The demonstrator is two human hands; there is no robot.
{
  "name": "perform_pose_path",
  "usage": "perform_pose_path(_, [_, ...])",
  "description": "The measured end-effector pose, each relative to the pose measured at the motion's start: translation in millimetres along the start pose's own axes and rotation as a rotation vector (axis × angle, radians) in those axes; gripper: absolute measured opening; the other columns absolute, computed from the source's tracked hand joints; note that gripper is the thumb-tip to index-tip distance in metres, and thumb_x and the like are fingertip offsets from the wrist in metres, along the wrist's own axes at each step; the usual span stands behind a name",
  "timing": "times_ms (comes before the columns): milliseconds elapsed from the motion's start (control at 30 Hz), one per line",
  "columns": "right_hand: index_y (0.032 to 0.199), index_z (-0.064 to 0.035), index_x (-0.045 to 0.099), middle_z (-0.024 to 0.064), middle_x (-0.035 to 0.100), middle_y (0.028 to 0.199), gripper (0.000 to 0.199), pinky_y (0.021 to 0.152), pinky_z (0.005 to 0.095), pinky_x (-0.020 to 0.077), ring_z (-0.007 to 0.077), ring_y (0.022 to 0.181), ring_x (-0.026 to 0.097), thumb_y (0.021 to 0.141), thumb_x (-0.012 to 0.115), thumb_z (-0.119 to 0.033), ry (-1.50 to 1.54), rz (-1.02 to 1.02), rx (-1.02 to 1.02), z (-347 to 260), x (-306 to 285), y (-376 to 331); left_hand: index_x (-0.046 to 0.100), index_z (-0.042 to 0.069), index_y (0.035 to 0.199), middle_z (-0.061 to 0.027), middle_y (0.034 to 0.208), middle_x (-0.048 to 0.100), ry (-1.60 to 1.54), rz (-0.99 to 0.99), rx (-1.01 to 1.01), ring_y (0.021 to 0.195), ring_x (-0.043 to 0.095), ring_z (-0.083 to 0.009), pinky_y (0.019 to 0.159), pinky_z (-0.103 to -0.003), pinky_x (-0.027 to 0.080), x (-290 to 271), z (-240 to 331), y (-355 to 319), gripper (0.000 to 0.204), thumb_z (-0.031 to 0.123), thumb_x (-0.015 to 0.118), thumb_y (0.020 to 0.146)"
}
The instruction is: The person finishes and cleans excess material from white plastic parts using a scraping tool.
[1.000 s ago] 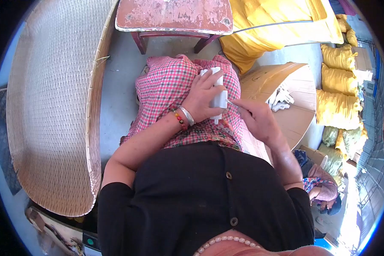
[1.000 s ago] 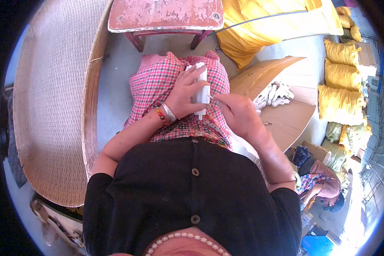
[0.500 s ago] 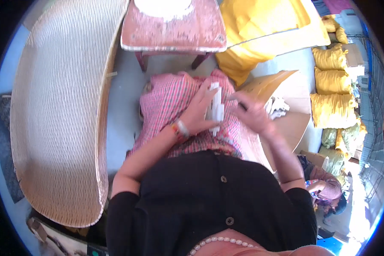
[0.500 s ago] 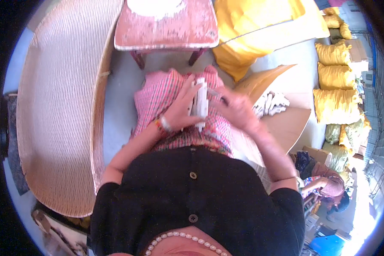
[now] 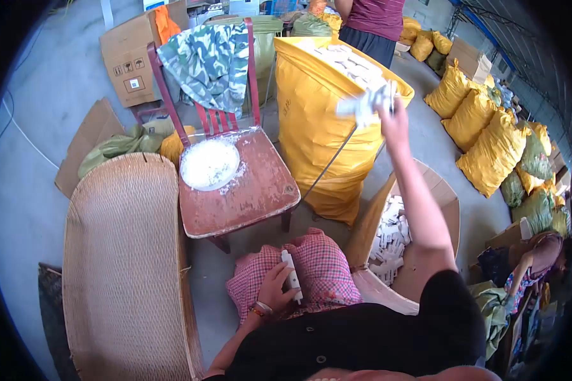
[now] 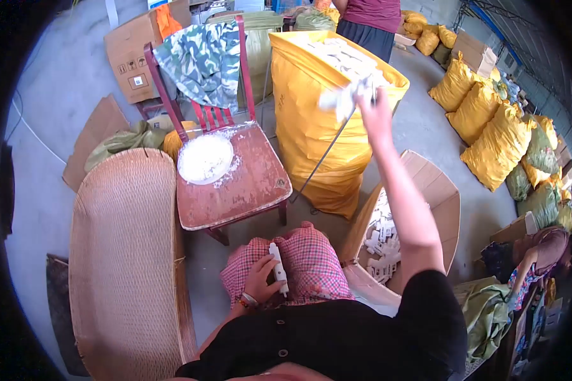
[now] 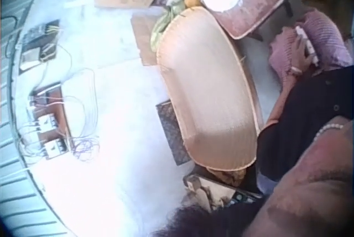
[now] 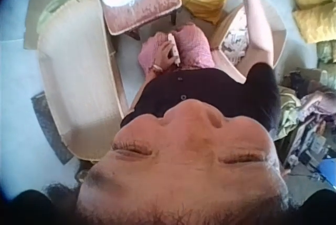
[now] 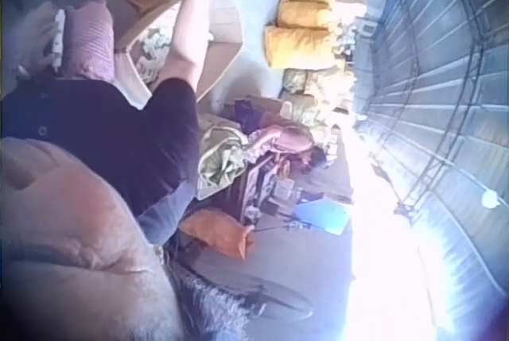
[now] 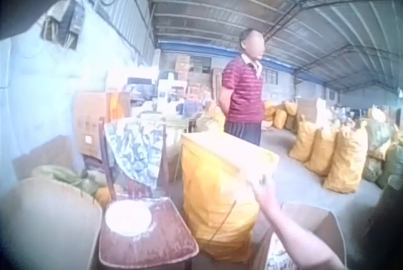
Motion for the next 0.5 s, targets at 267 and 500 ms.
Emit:
perform_pose_path(267, [0.112,-0.0066,0.061,-0.0031,0.049,0.065,0.029,0.040,0.0207,0.0276,0.0039,0.044,0.036,0.091,0.056,-0.026,0.248,0.040,0.188,14.6,-46.6,35.7,0.055,0.004,0.118,-0.0202,0.126,0.049,0.033,-0.035,-0.066,0.118,0.047,-0.0366,0.101,-0.042,0.038,1.6,-1.5,15.0,0.056,0.022,0.075,0.068])
perform_pose_path(500, [0.099,-0.0056,0.069,0.0080,0.070,0.087,0.028,0.068,0.0306,0.0505,0.0154,0.074,0.064,0.086,0.060,-0.028,-0.312,-0.228,0.449,257.2,-194.0,-163.3,0.053,0.000,0.115,-0.0204,0.133,0.043,0.061,-0.190,-0.103,0.125,0.040,-0.0373,0.105,-0.042,0.033,3.0,13.3,43.4,0.052,0.008,0.070,0.066])
Point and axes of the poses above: each hand's wrist, its own y-axis towards the middle knuckle, its own x-axis out of the palm, z = x × y, the point moved 9 cm from there along y, towards the middle knuckle
